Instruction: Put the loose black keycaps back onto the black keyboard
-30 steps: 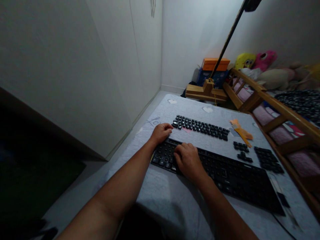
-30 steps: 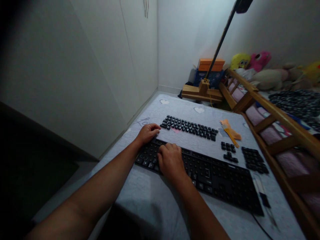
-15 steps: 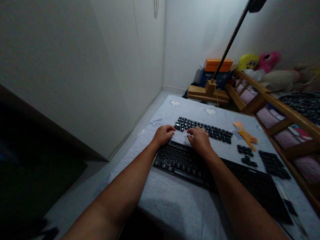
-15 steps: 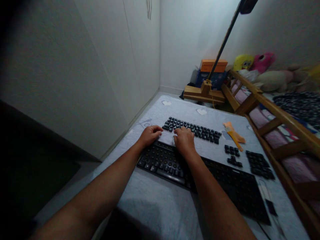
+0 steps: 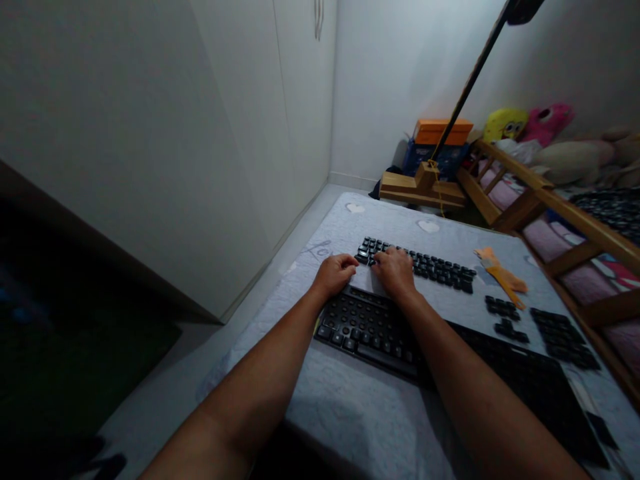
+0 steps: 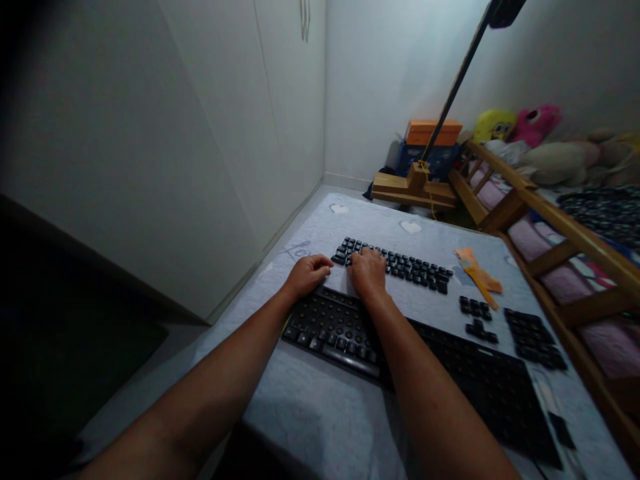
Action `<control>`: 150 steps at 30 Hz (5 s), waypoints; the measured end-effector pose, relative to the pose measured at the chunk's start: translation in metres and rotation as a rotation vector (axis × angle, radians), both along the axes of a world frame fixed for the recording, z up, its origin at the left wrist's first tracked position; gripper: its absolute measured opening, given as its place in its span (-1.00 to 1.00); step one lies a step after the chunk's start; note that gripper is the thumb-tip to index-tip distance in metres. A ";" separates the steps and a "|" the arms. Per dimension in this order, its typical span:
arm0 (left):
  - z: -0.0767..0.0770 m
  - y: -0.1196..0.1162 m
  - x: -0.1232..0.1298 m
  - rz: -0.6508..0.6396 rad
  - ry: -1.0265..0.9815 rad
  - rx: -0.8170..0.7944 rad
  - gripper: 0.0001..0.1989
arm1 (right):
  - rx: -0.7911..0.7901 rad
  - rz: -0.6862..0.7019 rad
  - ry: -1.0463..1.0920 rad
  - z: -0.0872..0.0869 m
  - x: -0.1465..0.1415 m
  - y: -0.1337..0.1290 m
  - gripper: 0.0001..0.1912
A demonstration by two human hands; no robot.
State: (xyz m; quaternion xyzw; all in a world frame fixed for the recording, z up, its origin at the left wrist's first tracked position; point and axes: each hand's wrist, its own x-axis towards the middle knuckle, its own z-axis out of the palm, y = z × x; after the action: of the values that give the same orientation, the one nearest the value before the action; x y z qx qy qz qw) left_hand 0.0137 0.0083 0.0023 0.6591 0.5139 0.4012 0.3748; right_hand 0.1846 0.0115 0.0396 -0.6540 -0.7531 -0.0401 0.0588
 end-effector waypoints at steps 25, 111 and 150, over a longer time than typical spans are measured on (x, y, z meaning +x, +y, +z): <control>-0.007 -0.001 -0.001 -0.007 -0.056 -0.014 -0.77 | -0.125 0.287 0.413 0.020 -0.008 -0.089 -0.89; 0.000 -0.002 0.000 0.010 -0.008 -0.002 -0.77 | -0.180 0.224 0.389 0.002 -0.037 -0.135 -0.86; -0.002 -0.001 0.000 0.006 -0.003 0.012 -0.79 | -0.310 0.381 0.206 0.011 -0.033 -0.107 -0.87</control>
State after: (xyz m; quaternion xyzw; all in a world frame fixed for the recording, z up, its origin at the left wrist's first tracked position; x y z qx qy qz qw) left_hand 0.0139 0.0072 0.0007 0.6591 0.5129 0.4065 0.3704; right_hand 0.1517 -0.0954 0.0508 -0.5022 -0.8499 0.1543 0.0410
